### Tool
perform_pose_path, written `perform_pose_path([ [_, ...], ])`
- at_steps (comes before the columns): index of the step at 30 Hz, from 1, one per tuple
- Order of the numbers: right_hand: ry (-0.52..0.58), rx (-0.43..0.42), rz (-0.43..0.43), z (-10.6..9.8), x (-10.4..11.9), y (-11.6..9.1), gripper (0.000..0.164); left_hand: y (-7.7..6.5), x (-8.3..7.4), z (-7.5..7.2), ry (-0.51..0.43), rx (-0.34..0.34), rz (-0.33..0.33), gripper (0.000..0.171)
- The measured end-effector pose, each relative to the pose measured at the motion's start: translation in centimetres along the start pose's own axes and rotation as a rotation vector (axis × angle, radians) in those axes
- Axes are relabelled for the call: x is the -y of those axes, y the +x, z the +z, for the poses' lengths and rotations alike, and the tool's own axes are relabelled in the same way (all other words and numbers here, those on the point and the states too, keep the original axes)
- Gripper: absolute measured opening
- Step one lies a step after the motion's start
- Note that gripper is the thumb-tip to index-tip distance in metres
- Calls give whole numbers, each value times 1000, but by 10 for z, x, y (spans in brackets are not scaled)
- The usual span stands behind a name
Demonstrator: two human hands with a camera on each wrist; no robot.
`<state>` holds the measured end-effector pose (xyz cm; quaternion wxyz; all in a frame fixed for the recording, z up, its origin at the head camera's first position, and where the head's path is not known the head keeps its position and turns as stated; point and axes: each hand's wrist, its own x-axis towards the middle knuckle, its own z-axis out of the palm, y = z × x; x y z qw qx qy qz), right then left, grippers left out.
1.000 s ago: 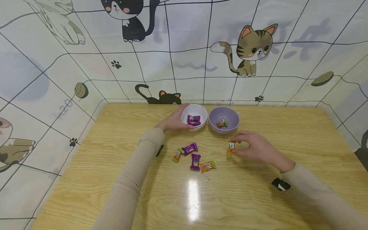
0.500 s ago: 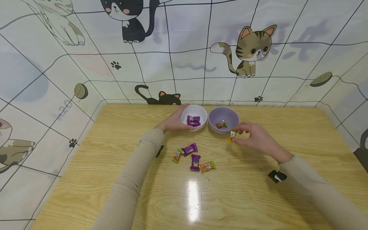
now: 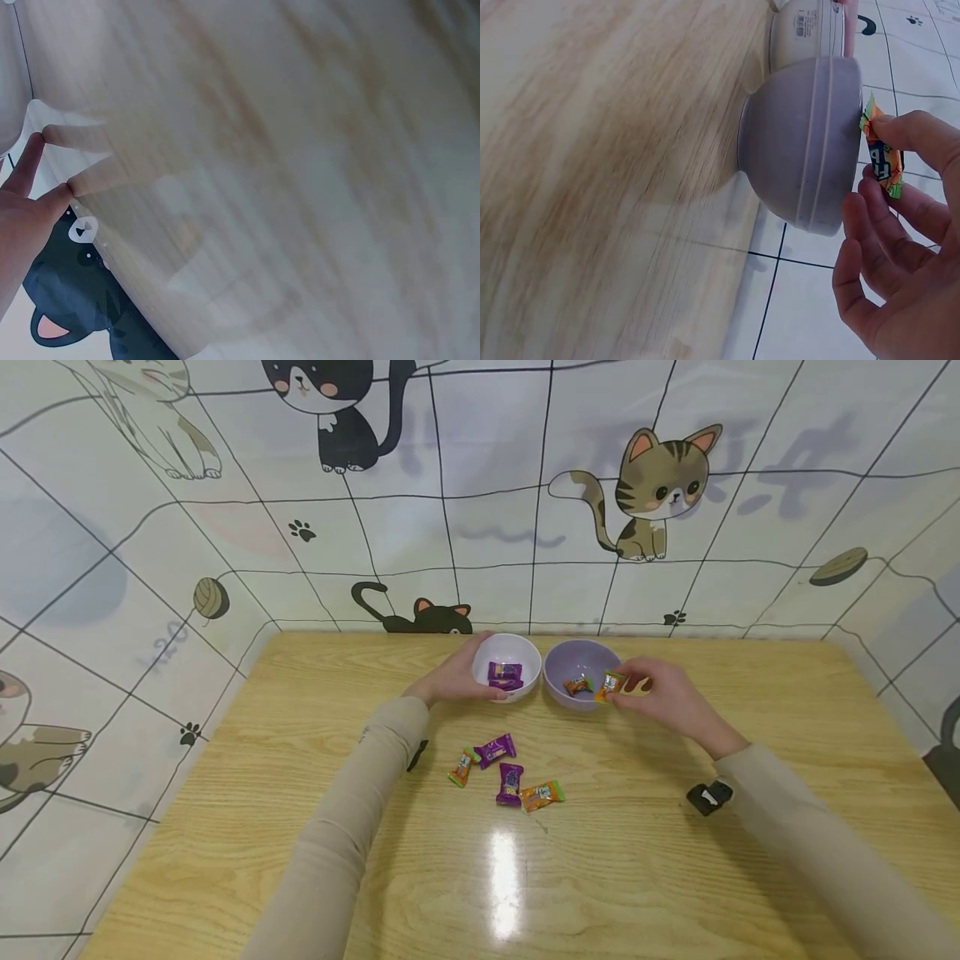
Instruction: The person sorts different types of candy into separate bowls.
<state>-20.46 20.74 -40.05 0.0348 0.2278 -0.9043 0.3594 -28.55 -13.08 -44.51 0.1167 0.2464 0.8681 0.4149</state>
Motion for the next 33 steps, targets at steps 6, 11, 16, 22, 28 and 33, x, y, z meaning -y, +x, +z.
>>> perform_pose_path([
  [6,31,-15,92,-1,-3,11,34,-1,-1,0,-9,-8,-15,112],
  [11,30,-24,139,-3,-2,19,38,-3,-3,0,-14,-12,-23,112],
  [16,37,-16,154,-4,-3,20,40,-3,-4,0,-6,-14,-17,112],
  [22,50,-37,116,-4,-5,7,30,-2,-5,1,10,-17,-16,110],
  [28,64,-79,60,-2,0,-8,24,-1,-6,2,26,-28,-36,112],
  [33,78,-91,55,-2,5,-14,20,-2,-6,4,25,-38,-43,111],
])
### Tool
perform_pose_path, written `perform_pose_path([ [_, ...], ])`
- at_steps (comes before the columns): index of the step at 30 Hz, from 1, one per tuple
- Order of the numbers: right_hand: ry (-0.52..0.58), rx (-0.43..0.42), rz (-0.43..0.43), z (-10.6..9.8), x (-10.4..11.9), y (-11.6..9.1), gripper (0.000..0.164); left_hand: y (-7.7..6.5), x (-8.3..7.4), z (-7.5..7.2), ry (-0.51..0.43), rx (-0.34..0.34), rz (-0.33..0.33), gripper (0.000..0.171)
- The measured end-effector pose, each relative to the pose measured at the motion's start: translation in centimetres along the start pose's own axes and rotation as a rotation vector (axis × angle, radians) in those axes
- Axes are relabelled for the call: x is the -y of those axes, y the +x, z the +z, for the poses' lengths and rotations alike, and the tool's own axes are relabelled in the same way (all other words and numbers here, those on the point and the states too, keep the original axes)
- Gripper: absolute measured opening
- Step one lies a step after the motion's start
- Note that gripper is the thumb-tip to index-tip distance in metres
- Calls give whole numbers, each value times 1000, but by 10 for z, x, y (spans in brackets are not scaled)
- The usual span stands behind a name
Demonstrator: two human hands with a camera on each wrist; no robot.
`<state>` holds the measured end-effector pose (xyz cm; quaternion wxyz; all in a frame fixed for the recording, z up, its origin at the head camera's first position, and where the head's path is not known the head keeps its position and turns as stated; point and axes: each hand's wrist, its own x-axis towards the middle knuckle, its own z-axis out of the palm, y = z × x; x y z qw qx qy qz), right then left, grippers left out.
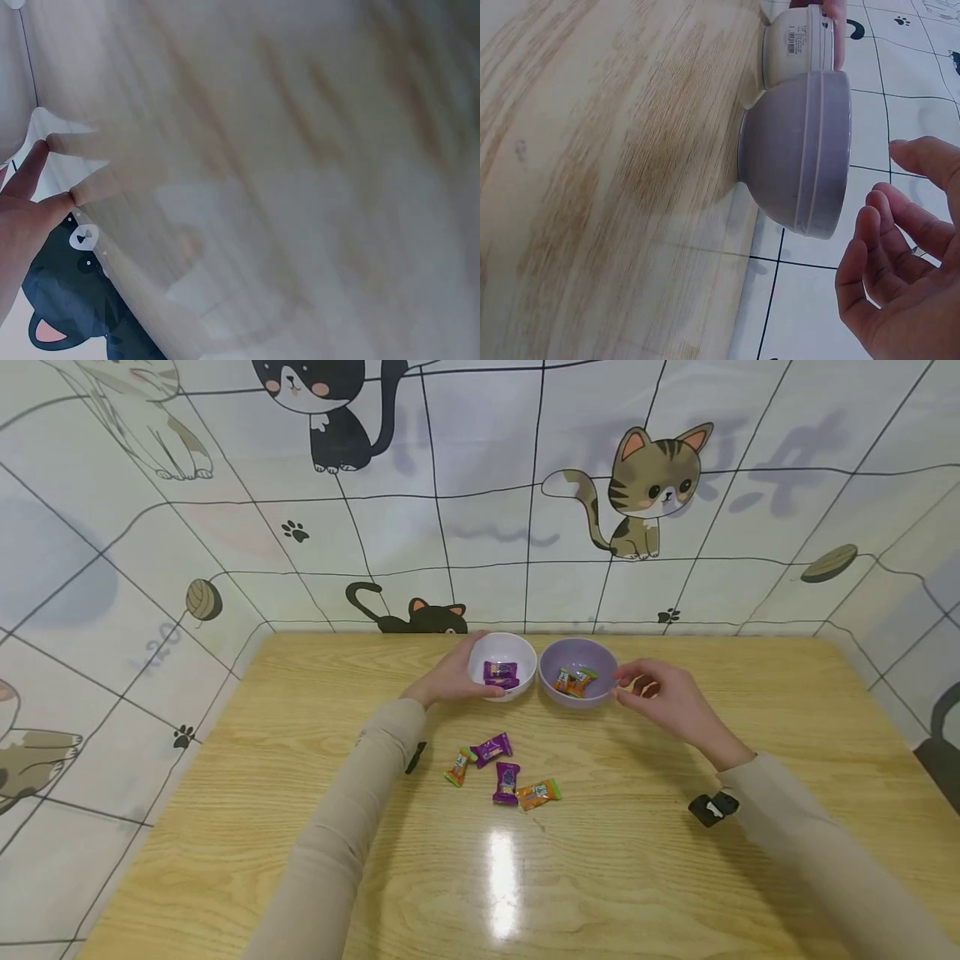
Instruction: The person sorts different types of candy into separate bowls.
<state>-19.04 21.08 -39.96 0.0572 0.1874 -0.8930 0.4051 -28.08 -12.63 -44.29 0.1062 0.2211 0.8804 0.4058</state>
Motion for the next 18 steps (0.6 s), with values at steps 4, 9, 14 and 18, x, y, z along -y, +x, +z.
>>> perform_pose_path([
  [4,17,-2,1,1,3,-2,19,-1,-1,0,-5,-10,4,110],
  [9,48,28,-29,5,8,-6,20,-1,-2,1,-2,-18,3,110],
  [14,69,78,-122,13,12,-10,17,-1,-1,1,12,-23,-8,111],
  [18,96,120,-185,22,13,-15,16,0,-1,1,19,-20,-15,113],
])
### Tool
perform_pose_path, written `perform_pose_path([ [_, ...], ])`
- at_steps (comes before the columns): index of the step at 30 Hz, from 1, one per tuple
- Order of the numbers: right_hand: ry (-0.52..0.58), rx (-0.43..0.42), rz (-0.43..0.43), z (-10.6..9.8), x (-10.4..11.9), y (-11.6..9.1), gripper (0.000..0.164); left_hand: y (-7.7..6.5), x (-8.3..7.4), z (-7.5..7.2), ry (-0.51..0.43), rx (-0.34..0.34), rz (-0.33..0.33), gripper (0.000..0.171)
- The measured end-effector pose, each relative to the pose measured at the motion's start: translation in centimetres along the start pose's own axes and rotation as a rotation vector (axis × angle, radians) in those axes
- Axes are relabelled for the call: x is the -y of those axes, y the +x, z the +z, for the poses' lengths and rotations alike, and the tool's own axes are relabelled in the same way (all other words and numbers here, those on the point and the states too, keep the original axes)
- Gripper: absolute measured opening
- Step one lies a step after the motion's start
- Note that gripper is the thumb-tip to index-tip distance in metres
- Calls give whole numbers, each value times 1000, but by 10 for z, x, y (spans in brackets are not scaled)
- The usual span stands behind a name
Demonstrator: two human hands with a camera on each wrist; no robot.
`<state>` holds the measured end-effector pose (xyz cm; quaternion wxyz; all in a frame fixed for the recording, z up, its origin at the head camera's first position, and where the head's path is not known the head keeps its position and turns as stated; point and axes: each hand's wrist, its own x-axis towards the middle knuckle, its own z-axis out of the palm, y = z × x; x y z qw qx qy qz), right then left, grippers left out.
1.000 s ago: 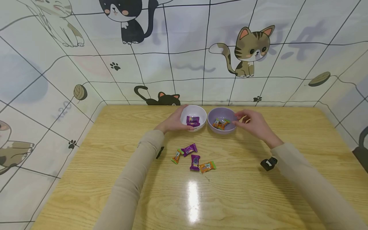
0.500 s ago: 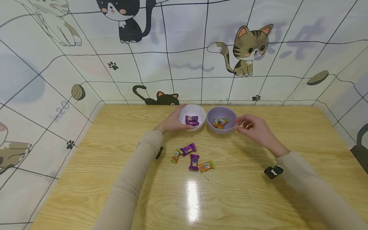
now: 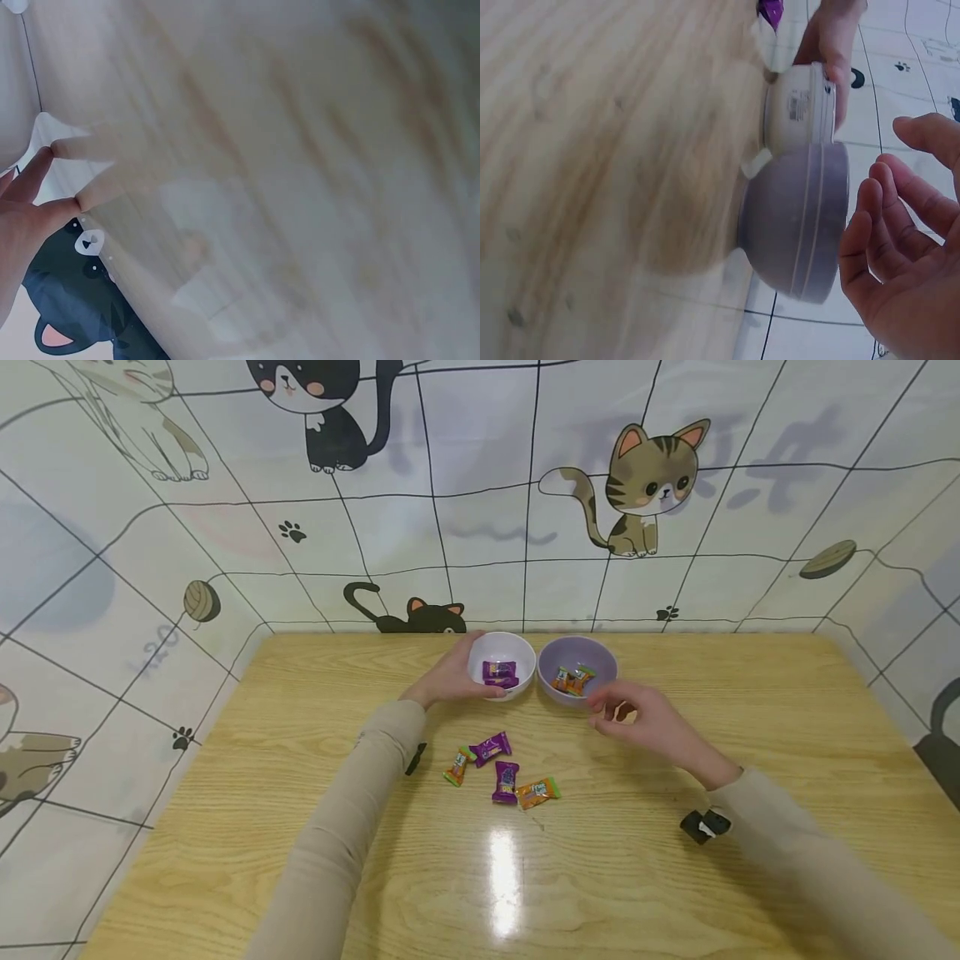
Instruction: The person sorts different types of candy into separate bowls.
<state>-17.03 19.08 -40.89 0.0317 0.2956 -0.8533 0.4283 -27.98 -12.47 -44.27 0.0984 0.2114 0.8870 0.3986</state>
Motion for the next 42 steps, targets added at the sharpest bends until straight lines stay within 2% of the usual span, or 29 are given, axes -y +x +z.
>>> perform_pose_path([
  [4,16,86,-13,11,2,-3,16,1,-1,-1,5,4,5,113],
  [12,17,357,-2,25,7,-2,19,0,-3,-2,11,12,24,113],
  [17,29,449,-4,33,12,1,24,0,-4,-3,18,18,27,112],
  [27,56,557,-37,52,14,5,29,-1,-5,-3,27,22,14,111],
  [34,6,586,-94,62,15,5,28,-1,-5,-2,30,26,12,111],
  [42,0,606,-48,64,18,7,27,-2,-5,-1,37,34,-4,112],
])
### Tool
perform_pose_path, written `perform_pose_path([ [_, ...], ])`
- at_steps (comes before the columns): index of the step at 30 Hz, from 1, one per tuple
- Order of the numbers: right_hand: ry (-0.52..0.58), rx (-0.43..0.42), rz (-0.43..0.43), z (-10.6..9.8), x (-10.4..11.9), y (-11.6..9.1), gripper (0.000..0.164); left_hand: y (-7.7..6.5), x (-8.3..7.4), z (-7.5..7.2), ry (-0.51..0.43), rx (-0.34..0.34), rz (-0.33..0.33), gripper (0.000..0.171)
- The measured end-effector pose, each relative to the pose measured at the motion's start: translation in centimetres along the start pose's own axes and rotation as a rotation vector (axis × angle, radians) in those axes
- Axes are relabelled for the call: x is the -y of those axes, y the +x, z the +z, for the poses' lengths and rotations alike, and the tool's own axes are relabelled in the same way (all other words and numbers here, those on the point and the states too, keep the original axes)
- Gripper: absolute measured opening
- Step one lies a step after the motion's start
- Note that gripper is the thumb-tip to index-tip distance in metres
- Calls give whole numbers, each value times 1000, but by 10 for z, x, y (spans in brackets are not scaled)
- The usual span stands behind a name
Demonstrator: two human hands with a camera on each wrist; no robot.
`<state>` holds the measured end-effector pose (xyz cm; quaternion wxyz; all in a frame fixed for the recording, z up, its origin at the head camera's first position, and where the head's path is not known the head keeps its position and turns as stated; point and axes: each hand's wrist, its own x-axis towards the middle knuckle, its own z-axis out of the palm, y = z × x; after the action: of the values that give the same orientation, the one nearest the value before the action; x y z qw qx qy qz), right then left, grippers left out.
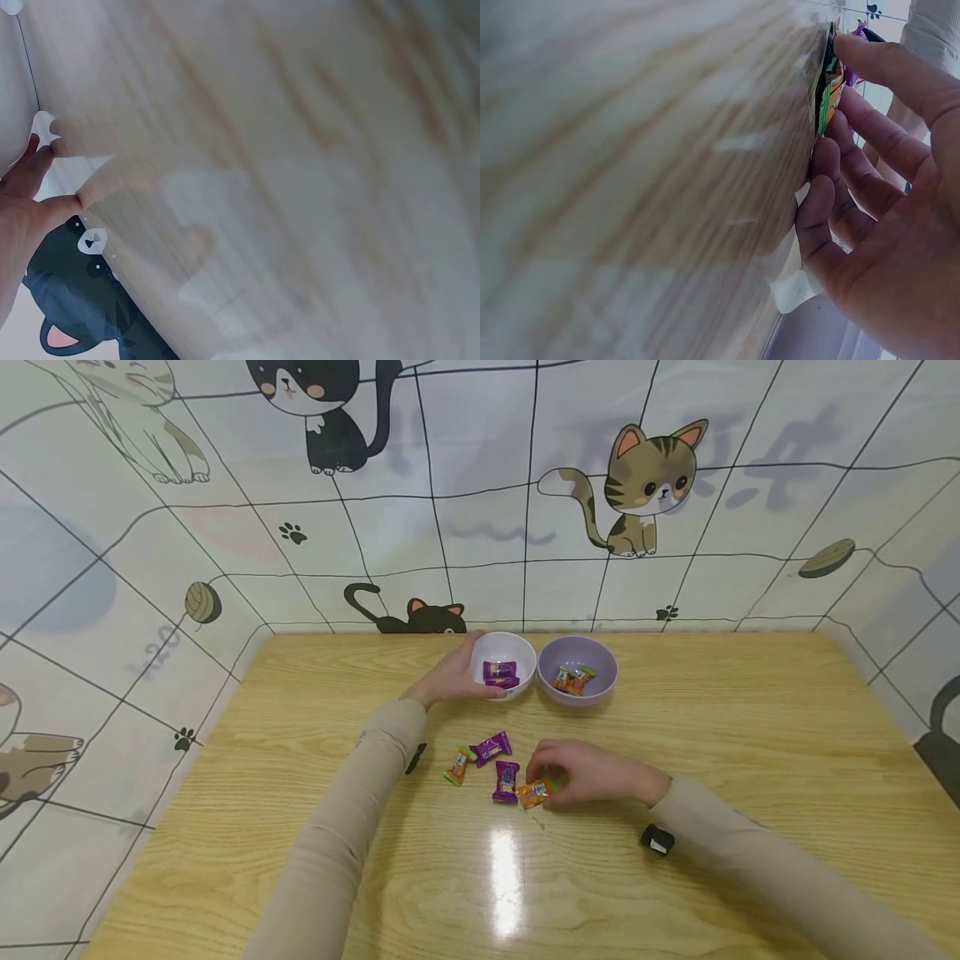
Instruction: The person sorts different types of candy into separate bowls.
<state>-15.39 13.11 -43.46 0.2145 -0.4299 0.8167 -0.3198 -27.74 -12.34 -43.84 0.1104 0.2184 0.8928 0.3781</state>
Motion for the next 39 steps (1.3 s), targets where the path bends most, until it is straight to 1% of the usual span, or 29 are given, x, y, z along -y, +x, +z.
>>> perform_pose_path([
  [6,-1,-17,10,2,-2,2,25,0,0,0,-3,-2,-5,113],
  [14,-38,-40,-23,4,-4,2,23,0,0,1,-4,-4,-23,113],
  [18,-28,-33,-6,3,-3,1,23,0,1,2,-6,-11,-27,114],
  [23,0,-36,2,2,-2,0,23,1,3,2,-41,-17,-15,114],
  [30,20,-40,20,2,-2,-1,21,0,0,-1,-77,4,5,108],
  [39,30,-50,9,2,-5,-1,21,0,2,-9,-32,29,4,107],
])
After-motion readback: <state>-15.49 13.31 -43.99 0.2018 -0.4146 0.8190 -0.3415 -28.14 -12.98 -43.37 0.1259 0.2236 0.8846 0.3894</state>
